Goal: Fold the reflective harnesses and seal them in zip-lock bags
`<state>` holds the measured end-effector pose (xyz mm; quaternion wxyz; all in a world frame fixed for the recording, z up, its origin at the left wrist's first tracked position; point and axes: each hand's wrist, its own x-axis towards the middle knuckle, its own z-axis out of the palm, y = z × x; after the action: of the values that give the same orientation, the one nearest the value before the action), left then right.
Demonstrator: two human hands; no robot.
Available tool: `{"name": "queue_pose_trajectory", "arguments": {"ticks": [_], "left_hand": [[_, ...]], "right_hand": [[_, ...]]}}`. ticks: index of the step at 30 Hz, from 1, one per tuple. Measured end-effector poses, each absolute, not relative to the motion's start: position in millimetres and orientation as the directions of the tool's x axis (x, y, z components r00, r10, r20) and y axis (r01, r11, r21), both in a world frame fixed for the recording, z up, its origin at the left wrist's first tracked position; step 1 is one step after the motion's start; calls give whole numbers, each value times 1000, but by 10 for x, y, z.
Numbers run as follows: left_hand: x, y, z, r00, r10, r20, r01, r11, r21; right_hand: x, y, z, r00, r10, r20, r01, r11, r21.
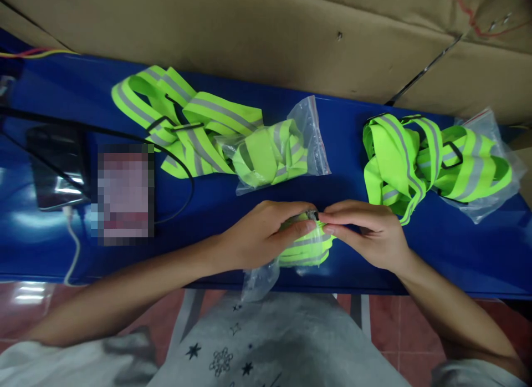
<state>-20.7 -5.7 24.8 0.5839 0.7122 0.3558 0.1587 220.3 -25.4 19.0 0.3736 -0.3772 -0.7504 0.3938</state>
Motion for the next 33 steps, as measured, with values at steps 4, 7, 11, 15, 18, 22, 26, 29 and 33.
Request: {"name": "queue_pose_trajectory", "arguments": {"ticks": [4,7,11,15,18,22,26,29,33], "left_hand": [[-206,-59,236,695,695,-185,322,-71,944],[-195,-69,211,693,705,-150,274,-65,960],[-200,-44,185,661,725,-194,215,65,974],[-230,39,185,590,784,-193,174,110,979],[-247,90,180,579,800,-157,197,50,979],[-277,134,139,633,774,-9,212,-163,964],[-317,170,87,734,666,135,186,-388,903],[-335,173,57,754,638,154,177,-424,888],[-334,139,9,776,614,143,187,-441,878]], "right_hand": [[2178,-275,185,-469,847,250,276,409,-870],[2189,-283,207,-498,842,205,304,391,-868],[2250,-267,247,-492,855,164,346,366,-864],[2306,-241,269,-461,872,166,366,356,-860],[2311,-233,267,-472,864,176,361,371,-856],[2292,-224,230,-526,831,181,334,398,-854],[2290,-190,163,-572,794,205,277,423,-863],[2301,-162,124,-613,763,207,231,424,-876],[2311,-133,73,-662,725,189,196,411,-890]]}}
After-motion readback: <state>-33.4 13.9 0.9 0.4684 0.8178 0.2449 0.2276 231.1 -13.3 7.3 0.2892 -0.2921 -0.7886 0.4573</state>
